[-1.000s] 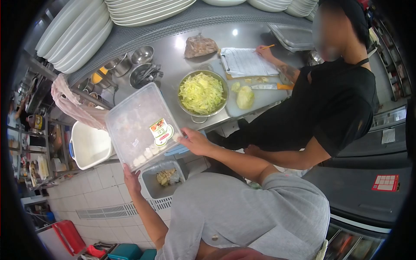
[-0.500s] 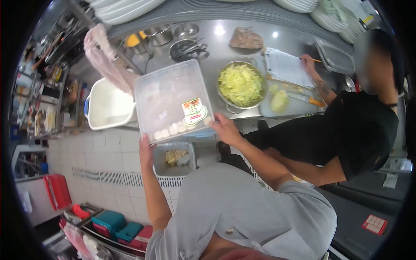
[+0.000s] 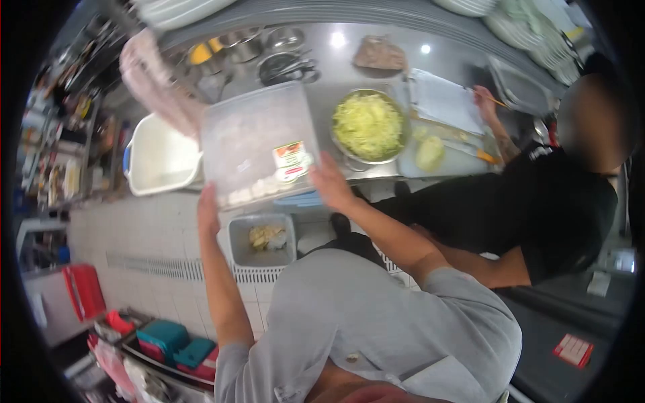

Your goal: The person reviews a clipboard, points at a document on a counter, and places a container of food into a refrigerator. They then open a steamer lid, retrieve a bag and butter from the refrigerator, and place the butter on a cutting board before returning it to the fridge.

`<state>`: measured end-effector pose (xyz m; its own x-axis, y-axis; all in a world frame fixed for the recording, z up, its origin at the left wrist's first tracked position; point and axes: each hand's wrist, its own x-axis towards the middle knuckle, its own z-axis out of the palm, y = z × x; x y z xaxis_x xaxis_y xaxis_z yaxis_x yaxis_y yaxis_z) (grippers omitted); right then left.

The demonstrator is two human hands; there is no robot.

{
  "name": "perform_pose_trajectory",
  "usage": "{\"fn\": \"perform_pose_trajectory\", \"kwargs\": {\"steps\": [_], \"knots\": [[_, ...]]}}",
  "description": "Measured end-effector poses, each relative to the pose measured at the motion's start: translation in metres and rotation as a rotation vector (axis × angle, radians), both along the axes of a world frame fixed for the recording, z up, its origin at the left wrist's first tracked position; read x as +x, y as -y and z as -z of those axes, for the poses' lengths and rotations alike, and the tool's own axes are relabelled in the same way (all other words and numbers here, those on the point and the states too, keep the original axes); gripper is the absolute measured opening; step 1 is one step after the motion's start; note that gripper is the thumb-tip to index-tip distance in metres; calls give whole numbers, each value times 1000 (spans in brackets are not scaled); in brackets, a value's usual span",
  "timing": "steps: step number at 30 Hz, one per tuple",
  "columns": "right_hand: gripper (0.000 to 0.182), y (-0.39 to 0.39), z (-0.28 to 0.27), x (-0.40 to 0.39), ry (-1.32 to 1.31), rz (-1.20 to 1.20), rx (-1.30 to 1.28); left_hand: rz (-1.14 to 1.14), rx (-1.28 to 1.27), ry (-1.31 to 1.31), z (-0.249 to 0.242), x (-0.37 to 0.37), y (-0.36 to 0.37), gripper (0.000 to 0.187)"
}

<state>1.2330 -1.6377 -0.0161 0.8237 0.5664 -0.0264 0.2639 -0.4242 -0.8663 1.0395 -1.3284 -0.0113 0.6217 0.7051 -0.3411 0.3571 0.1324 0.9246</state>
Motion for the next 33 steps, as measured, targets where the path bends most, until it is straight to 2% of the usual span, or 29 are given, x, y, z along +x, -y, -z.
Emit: {"fn": "perform_pose_trajectory", "kwargs": {"steps": [1,4,6,8,11,16,18,24,27,30,33], "knots": [[68,1,-4,-2,3,-26,-38,32,15,15,5,6,-3,58],[67,-1,8,1,-21,24,8,6,-157,115,-1,9,-3,64],[65,-1,-22,-3,-64,13,132,-9,-336,143,1,10,-5,65],[63,-4,-18,-5,-113,56,95,25,-472,172,9,6,-12,68],[61,3,-16,-4,-142,61,88,39,-358,109,12,-1,-8,72],[57,17,-20,4,-103,-17,92,77,-315,96,0,-14,17,73],[55,23,-26,-3,-182,3,101,47,-301,105,3,-20,27,72],[56,28,-24,1,-229,12,151,-1,-344,150,5,-24,35,62],[58,30,-30,4,-250,12,162,3,-458,237,11,-32,32,60],[57,31,-30,6,-225,6,176,45,-383,154,13,-40,35,65],[56,31,-30,6,-209,-11,172,-28,-503,164,17,-39,41,66]]}}
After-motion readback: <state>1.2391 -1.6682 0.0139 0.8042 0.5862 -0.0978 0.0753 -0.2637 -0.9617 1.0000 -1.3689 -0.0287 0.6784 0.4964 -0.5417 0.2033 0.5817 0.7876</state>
